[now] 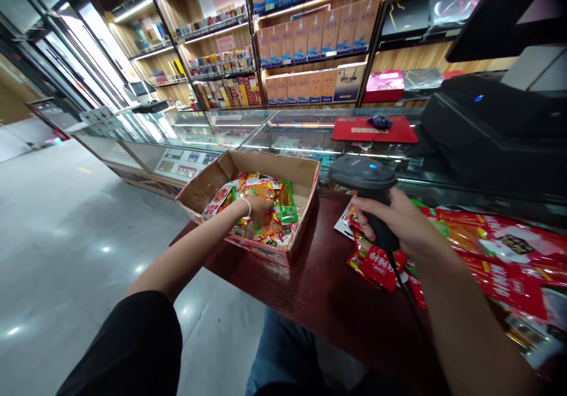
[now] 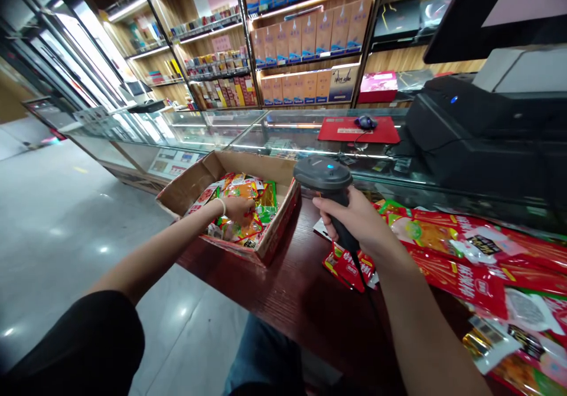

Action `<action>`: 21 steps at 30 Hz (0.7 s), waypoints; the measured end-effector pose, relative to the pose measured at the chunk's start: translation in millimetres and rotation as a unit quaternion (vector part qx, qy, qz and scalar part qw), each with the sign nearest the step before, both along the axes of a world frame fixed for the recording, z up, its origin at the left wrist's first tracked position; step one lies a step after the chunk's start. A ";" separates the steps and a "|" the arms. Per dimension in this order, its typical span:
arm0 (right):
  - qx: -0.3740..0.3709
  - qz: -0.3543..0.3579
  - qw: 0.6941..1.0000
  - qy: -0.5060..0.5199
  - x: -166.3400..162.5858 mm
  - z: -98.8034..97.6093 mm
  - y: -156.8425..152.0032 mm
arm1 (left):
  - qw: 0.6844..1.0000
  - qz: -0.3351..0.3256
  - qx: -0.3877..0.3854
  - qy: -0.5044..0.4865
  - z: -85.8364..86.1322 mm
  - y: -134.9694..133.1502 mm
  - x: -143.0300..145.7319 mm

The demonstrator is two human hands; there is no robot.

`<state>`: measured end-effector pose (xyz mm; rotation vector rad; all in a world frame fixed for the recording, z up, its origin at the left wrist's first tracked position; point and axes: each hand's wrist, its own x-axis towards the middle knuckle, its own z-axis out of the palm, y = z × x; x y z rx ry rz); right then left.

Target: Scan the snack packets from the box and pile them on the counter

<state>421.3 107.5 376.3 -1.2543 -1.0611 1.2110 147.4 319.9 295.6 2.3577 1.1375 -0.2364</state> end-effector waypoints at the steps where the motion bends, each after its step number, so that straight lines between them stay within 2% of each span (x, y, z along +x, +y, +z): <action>1: -0.001 0.002 1.000 0.000 0.2 -0.1 -0.2 | 1.000 -0.011 0.000 0.001 0.7 0.7 0.2; 3: -0.002 0.002 1.000 0.001 0.1 0.5 -0.8 | 0.999 -0.021 0.013 -0.028 5.1 2.7 -0.2; 5: -0.003 -0.007 1.000 0.006 -0.5 2.1 -1.7 | 0.996 -0.003 0.038 -0.084 12.2 5.5 -1.8; 8: -0.004 -0.016 1.000 0.014 -0.9 5.9 -4.2 | 0.973 0.085 0.077 -0.200 24.3 10.5 -4.8; 10: 0.001 -0.012 1.000 0.017 -0.2 8.6 -6.9 | 0.946 0.146 0.069 -0.282 32.1 12.6 -5.7; 16: 0.028 -0.028 0.999 0.014 4.4 14.3 -23.7 | 0.869 0.234 -0.089 -0.427 57.4 -4.0 5.8; 21: 0.021 -0.071 0.997 -0.002 15.7 12.1 -51.0 | 0.786 0.223 -0.202 -0.539 81.5 -43.2 35.9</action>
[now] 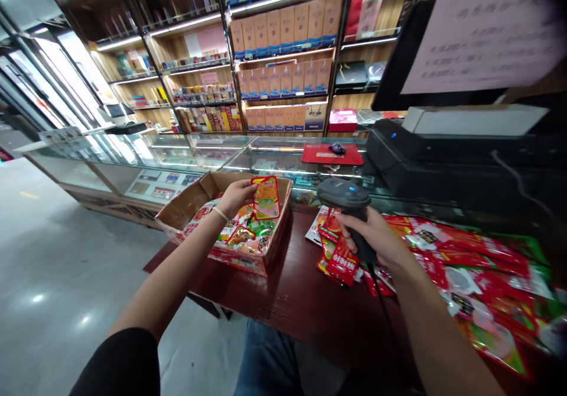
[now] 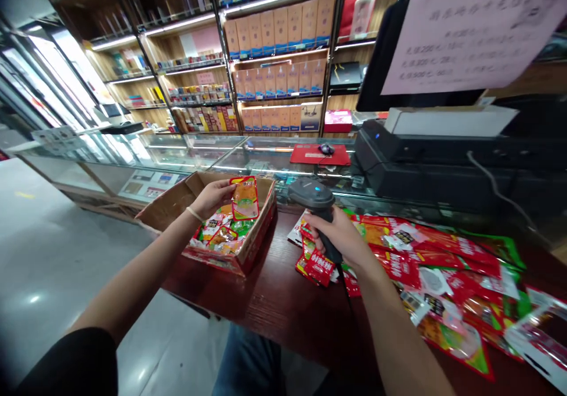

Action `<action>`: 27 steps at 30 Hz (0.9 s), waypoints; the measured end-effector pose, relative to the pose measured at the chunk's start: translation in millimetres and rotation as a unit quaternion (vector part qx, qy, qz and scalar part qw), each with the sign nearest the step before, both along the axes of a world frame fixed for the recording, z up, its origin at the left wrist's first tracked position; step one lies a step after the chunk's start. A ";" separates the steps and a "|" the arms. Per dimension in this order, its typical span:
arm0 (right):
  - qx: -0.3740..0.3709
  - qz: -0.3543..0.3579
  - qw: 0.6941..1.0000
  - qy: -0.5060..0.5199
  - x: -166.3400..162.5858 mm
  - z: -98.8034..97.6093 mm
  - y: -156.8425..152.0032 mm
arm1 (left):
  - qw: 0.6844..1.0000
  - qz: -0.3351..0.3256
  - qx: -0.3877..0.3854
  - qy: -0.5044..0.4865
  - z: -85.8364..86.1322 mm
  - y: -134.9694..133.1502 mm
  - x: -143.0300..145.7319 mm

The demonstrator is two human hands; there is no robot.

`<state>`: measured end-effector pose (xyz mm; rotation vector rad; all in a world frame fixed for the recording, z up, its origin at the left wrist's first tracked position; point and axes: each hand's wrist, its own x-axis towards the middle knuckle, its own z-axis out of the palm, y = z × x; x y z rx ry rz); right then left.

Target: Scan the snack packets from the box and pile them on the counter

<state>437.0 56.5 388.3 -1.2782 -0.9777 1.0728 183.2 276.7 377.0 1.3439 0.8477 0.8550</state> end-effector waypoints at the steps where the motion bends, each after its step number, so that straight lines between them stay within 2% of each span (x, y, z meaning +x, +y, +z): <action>1: -0.004 -0.010 1.000 0.001 3.9 -1.6 -6.8 | 1.000 -0.006 -0.007 -0.025 4.6 -8.6 7.7; 6: -0.013 -0.052 0.998 0.011 26.3 -12.6 -45.2 | 0.991 0.001 -0.031 -0.131 24.5 -49.5 51.8; 10: 0.002 -0.090 0.996 0.016 37.6 -21.3 -76.0 | 0.972 -0.029 -0.104 -0.208 22.5 -85.6 95.5; 12: 0.003 -0.110 0.994 0.024 39.9 -25.5 -89.8 | 0.958 -0.051 -0.159 -0.235 10.5 -104.2 116.9; 15: -0.003 -0.132 0.991 0.021 41.5 -32.7 -107.9 | 0.922 -0.115 -0.265 -0.256 -17.5 -127.4 141.4; 18: -0.020 -0.152 0.988 0.006 42.0 -40.1 -122.9 | 0.859 -0.211 -0.394 -0.252 -48.5 -141.6 153.9; 20: -0.036 -0.168 0.985 0.003 41.6 -44.4 -131.0 | 0.818 -0.251 -0.449 -0.256 -66.4 -146.3 157.5; 23: -0.046 -0.183 0.982 0.000 39.9 -50.2 -139.0 | 0.801 -0.263 -0.457 -0.285 -85.9 -147.7 159.0; 27: -0.068 -0.202 0.977 0.001 37.6 -60.0 -140.9 | 0.816 -0.248 -0.419 -0.313 -98.9 -144.0 155.1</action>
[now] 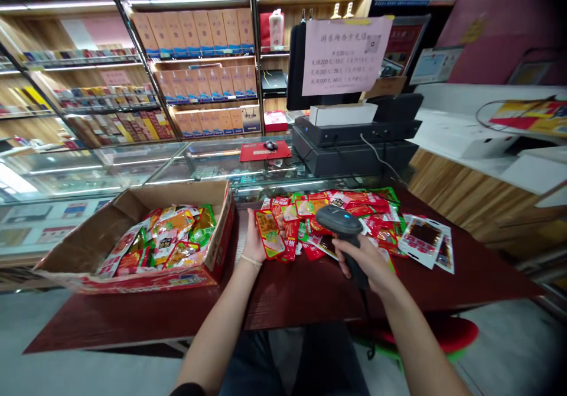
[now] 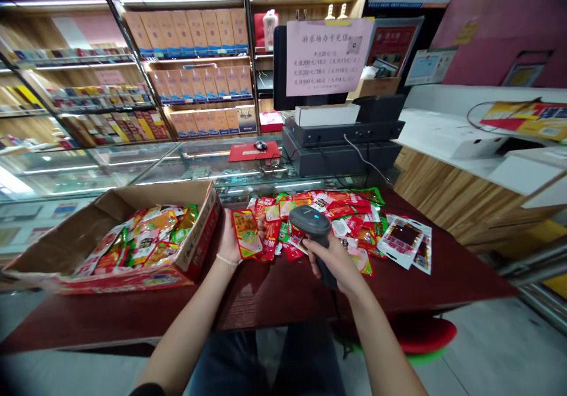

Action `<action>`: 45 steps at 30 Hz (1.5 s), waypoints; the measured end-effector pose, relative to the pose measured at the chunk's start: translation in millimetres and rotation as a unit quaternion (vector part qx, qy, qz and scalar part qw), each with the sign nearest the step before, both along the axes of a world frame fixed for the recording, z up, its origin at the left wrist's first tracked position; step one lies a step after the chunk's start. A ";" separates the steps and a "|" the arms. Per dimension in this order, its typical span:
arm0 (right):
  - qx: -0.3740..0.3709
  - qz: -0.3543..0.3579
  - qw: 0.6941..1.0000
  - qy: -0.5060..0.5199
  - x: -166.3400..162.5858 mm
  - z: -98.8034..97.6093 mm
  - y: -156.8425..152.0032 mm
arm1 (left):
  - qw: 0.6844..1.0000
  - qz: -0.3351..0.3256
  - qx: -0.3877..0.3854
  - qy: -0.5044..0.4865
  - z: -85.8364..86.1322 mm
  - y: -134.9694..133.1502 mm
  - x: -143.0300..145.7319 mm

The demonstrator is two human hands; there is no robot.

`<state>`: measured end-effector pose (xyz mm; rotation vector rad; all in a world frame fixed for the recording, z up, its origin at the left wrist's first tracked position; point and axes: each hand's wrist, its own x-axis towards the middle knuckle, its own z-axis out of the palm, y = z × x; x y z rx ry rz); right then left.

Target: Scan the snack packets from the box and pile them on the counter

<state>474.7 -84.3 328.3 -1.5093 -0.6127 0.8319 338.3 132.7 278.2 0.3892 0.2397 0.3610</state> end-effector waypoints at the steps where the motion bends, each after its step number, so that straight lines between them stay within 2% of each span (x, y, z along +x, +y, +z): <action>1: -0.005 -0.004 1.000 0.004 -0.2 -3.1 1.0 | 1.000 0.010 0.006 -0.007 -1.4 1.1 -1.8; 5: -0.009 -0.003 1.000 0.018 0.5 -16.6 8.3 | 0.998 0.055 0.006 -0.021 -5.0 5.2 -7.7; 11: 0.003 0.035 0.999 0.032 -1.0 -29.1 18.3 | 0.981 0.129 -0.135 0.054 -19.6 10.1 -2.6; 13: 0.004 0.035 0.999 0.031 -3.1 -29.8 20.6 | 0.979 0.130 -0.142 0.060 -23.5 11.9 -0.7; 19: -0.011 0.005 0.999 0.040 -5.8 -29.1 24.6 | 0.987 0.101 -0.091 0.089 -19.0 16.4 -5.4; 24: -0.001 -0.006 0.999 0.039 -4.7 -28.5 24.1 | 0.997 0.016 0.019 0.068 -10.3 5.6 -4.9; 25: 0.001 -0.011 0.999 0.035 -5.0 -27.9 23.7 | 0.994 0.027 0.054 0.086 -10.0 1.5 -2.5; 27: 0.004 -0.025 0.999 0.027 -6.0 -26.1 22.5 | 0.977 0.100 0.139 0.128 -11.1 -6.5 3.4; 30: 0.009 -0.052 0.999 0.003 -7.0 -22.8 20.4 | 0.914 0.225 0.283 0.181 -15.4 -13.7 10.2; 33: 0.002 -0.065 0.997 -0.032 -5.6 -20.9 17.6 | 0.859 0.272 0.374 0.220 -19.8 -13.4 11.0; 35: -0.013 -0.053 0.997 -0.048 -3.6 -21.4 14.9 | 0.858 0.272 0.378 0.215 -21.6 -11.1 10.2; 38: -0.034 -0.002 0.998 -0.060 -1.2 -24.8 10.7 | 0.899 0.242 0.326 0.166 -22.8 -8.2 10.5; 40: -0.041 0.032 0.997 -0.064 -1.2 -27.6 8.7 | 0.915 0.224 0.306 0.139 -23.7 -7.5 11.7; 45: -0.047 0.049 0.996 -0.056 -6.2 -29.0 8.7 | 0.905 0.229 0.321 0.158 -28.2 -7.3 14.3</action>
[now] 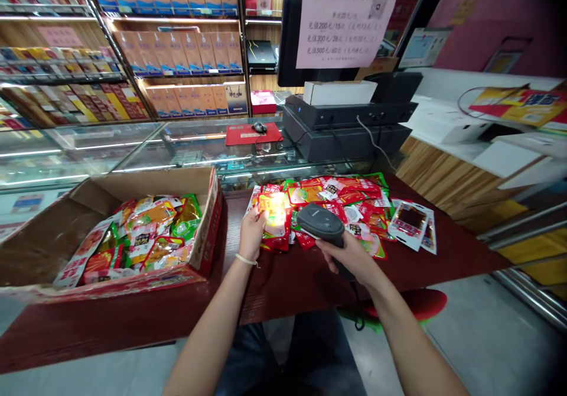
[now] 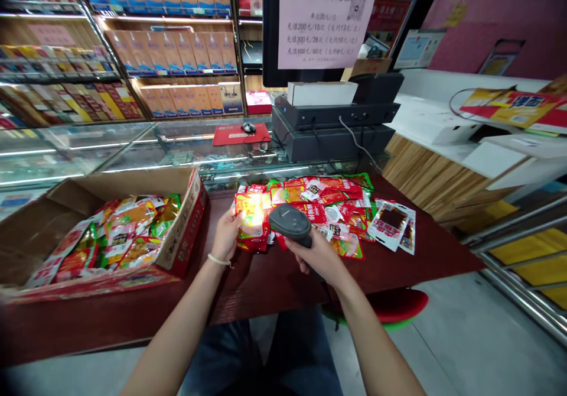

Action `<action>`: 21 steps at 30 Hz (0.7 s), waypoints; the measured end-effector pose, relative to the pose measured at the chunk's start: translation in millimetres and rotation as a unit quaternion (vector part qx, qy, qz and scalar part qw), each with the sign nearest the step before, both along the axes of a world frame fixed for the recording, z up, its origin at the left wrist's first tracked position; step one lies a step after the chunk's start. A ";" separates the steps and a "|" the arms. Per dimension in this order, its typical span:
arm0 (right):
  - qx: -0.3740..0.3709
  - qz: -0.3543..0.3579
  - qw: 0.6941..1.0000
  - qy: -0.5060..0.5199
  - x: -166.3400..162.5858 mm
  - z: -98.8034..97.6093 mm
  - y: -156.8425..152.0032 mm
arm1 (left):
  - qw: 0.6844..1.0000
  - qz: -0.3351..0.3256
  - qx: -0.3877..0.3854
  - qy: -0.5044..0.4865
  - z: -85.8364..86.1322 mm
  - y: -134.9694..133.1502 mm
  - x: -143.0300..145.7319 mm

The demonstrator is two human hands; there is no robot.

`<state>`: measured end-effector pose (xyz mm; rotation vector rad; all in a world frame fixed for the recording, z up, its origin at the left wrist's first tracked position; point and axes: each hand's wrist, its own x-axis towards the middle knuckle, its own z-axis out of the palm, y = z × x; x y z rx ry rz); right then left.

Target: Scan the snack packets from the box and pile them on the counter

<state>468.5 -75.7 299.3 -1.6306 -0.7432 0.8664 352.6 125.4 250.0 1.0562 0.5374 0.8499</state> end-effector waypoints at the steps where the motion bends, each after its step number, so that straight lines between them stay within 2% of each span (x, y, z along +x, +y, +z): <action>1: 0.003 -0.005 1.000 0.002 -0.9 0.9 0.4 | 1.000 0.005 0.002 0.007 -0.7 0.2 0.3; 8: 0.013 -0.034 0.999 0.006 3.6 7.3 -4.2 | 0.999 0.007 0.047 0.009 -6.9 0.1 2.6; 12: 0.017 -0.096 0.995 0.012 15.4 8.4 -17.8 | 0.996 0.025 0.074 0.049 -5.9 -3.9 10.3; 16: 0.040 -0.153 0.987 0.019 32.2 9.7 -37.1 | 0.993 -0.004 0.101 0.058 14.0 -9.0 34.0; 21: 0.066 -0.183 0.979 0.056 49.3 11.1 -57.5 | 0.988 -0.036 0.134 0.064 45.2 -11.0 94.8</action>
